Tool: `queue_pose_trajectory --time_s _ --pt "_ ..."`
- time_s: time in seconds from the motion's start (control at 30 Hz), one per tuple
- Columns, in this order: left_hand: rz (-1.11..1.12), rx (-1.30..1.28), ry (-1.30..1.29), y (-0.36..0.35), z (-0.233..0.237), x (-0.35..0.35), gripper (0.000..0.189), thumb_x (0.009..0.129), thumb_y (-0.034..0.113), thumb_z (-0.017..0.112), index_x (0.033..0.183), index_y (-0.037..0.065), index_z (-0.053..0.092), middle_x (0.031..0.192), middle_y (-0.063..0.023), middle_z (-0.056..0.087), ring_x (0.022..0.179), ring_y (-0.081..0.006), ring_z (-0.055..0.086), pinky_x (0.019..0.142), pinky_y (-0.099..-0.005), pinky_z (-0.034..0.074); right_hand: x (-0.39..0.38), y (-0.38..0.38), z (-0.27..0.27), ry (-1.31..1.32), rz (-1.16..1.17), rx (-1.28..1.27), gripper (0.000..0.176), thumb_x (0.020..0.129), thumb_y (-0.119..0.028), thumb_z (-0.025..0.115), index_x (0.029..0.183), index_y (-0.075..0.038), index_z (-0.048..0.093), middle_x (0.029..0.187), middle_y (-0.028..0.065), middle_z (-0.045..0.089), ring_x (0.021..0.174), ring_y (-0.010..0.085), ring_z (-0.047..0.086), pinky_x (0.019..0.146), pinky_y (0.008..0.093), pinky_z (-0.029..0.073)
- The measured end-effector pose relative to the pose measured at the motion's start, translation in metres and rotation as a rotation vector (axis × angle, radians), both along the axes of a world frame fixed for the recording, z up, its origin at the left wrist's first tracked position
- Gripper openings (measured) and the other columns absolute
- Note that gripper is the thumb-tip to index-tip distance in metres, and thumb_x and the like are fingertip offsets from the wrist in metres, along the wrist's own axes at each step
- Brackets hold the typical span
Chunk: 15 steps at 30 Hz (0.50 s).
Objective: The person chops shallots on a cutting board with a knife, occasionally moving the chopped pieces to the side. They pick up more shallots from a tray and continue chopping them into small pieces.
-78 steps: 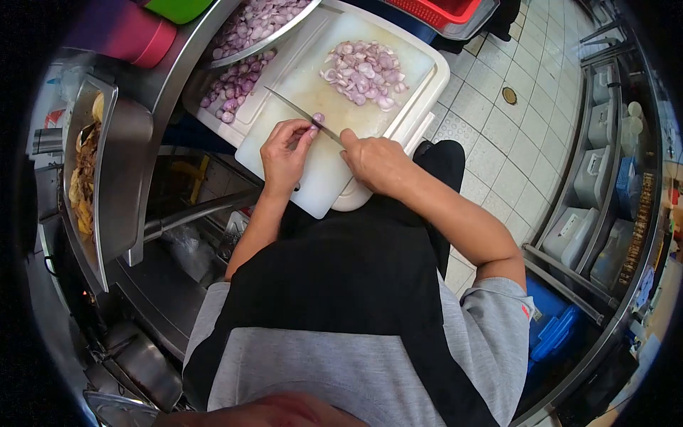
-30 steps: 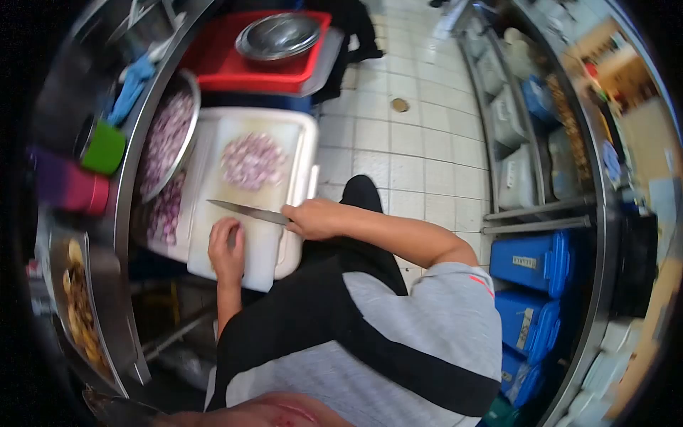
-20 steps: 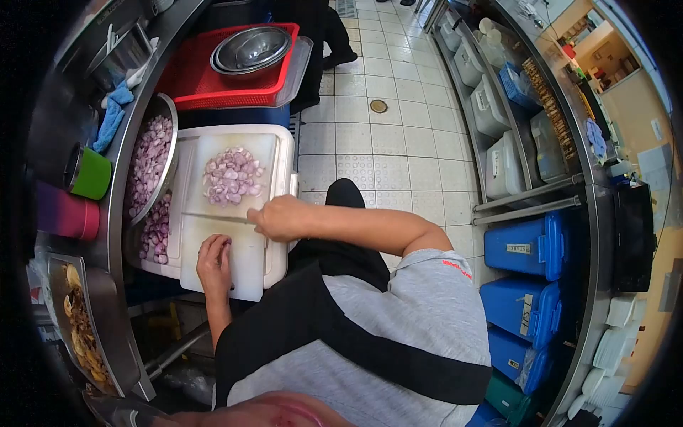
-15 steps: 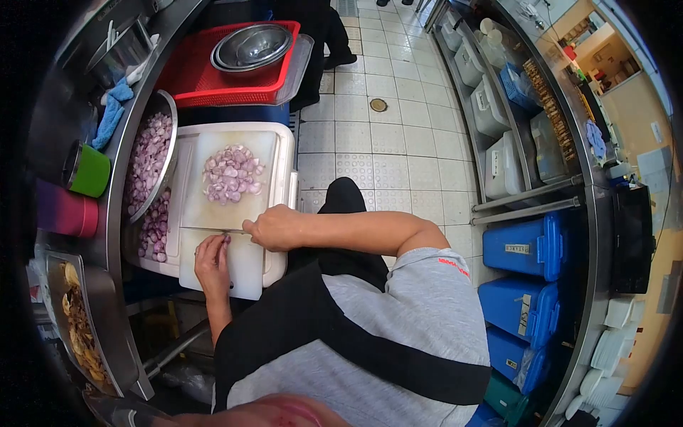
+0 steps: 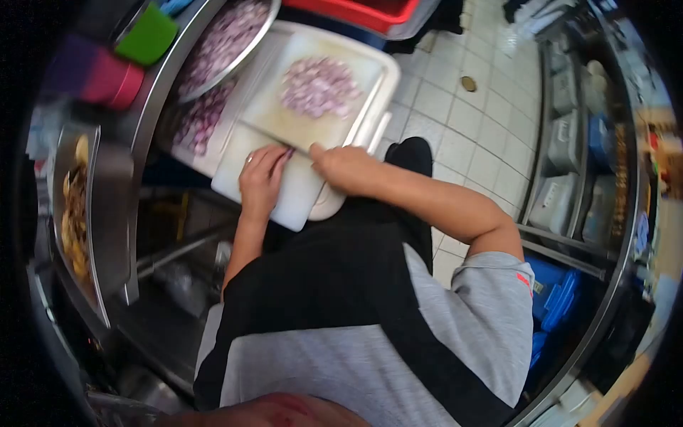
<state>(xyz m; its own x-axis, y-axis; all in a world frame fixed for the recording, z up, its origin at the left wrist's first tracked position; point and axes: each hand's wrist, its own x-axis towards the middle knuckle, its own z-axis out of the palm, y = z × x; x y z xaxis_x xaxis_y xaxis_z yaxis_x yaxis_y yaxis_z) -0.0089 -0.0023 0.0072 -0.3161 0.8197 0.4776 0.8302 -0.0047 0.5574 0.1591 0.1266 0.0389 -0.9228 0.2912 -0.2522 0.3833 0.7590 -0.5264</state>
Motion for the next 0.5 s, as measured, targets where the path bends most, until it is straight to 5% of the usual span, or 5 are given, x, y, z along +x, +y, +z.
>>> queue_pose_trajectory --time_s 0.23,0.3,0.5 --pt "0.035 -0.037 -0.007 -0.002 0.0 0.001 0.014 0.081 0.003 0.072 0.095 0.003 0.07 0.096 -0.0101 0.07 0.09 -0.0281 0.066 0.078 -0.0363 0.053 -0.001 0.004 0.045 -0.106 0.045 0.077 0.029 0.099 -0.026 0.052 0.102 0.001 0.045 0.068 0.0226 0.063 0.066 0.0444 0.064 0.06 0.0534 0.051" --pt "0.044 -0.024 -0.005 0.0 0.001 0.002 0.013 0.08 0.003 0.072 0.093 0.002 0.07 0.095 -0.0106 0.069 0.089 -0.0286 0.066 0.078 -0.0371 0.053 -0.004 -0.002 0.039 -0.173 0.022 0.048 0.029 0.097 -0.025 0.052 0.106 0.001 0.048 0.077 0.0241 0.067 0.076 0.0424 0.067 0.067 0.0524 0.053" --pt "0.037 -0.003 -0.001 0.0 0.0 0.001 0.013 0.079 0.003 0.073 0.091 0.002 0.07 0.093 -0.011 0.069 0.088 -0.0289 0.066 0.077 -0.0373 0.053 -0.001 0.002 0.026 0.001 0.053 0.097 0.026 0.098 -0.024 0.051 0.099 0.001 0.042 0.066 0.0239 0.062 0.065 0.0442 0.063 0.06 0.0543 0.05"
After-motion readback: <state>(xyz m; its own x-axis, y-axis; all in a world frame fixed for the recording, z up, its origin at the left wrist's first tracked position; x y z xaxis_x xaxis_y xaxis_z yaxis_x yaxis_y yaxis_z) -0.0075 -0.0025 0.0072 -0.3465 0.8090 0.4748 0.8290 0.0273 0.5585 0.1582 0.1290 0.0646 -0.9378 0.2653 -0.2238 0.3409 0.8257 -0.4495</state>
